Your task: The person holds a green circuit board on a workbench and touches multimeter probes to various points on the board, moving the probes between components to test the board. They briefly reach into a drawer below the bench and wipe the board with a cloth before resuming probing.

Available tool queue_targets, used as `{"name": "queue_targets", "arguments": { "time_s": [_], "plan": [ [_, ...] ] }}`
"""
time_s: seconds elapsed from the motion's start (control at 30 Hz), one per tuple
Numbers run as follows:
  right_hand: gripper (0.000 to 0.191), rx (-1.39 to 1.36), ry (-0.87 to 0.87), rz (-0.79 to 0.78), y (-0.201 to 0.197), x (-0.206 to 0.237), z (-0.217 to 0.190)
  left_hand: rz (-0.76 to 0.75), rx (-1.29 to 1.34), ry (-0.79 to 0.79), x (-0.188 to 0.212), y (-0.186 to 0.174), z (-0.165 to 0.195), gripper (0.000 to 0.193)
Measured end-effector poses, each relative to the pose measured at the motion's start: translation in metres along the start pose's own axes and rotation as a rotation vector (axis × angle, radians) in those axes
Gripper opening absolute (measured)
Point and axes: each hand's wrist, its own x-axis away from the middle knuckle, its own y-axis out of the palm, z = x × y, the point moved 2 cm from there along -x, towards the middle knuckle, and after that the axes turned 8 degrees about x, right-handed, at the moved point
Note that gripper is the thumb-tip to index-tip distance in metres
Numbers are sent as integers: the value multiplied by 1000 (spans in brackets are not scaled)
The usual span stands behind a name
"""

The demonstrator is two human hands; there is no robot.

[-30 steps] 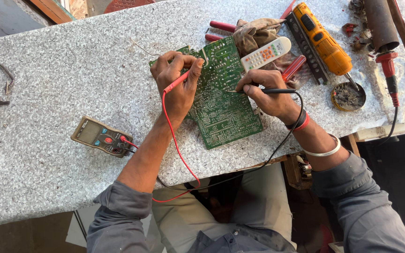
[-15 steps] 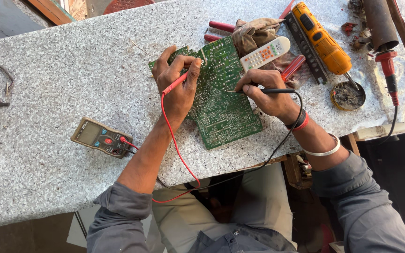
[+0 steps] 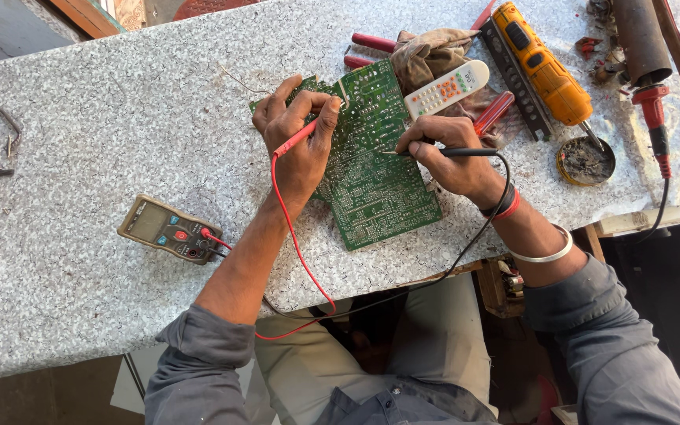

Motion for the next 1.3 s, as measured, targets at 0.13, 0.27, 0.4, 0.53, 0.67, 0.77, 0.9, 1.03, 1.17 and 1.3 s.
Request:
{"name": "queue_targets", "arguments": {
  "time_s": [0.13,0.27,0.4,0.53,0.67,0.77,0.9,1.03,1.17,1.3],
  "plan": [
    [19,16,-2,1,0,0,0,-7,-14,-18,-1,1,-1,41],
    [19,11,-2,0,-1,1,-1,3,-10,5,0,1,-1,41],
    [18,14,-8,-3,0,1,-1,5,-14,9,0,1,-1,40],
    [19,13,-13,-5,-1,0,0,-7,-17,4,0,2,-2,40],
    [19,12,-10,-3,0,0,1,-6,-13,4,0,2,-2,40],
    [19,9,-17,-1,0,1,1,-9,-9,2,0,2,-2,40],
    [19,8,-17,-2,0,1,1,-12,-3,0,0,2,-2,38],
    [19,7,-11,1,0,1,1,-6,2,4,0,2,-2,38],
    [19,8,-16,-2,0,1,0,-8,-4,-1,1,1,-2,38],
    [19,15,-17,-2,0,1,0,-5,-5,2,0,2,-1,38]
  ]
}}
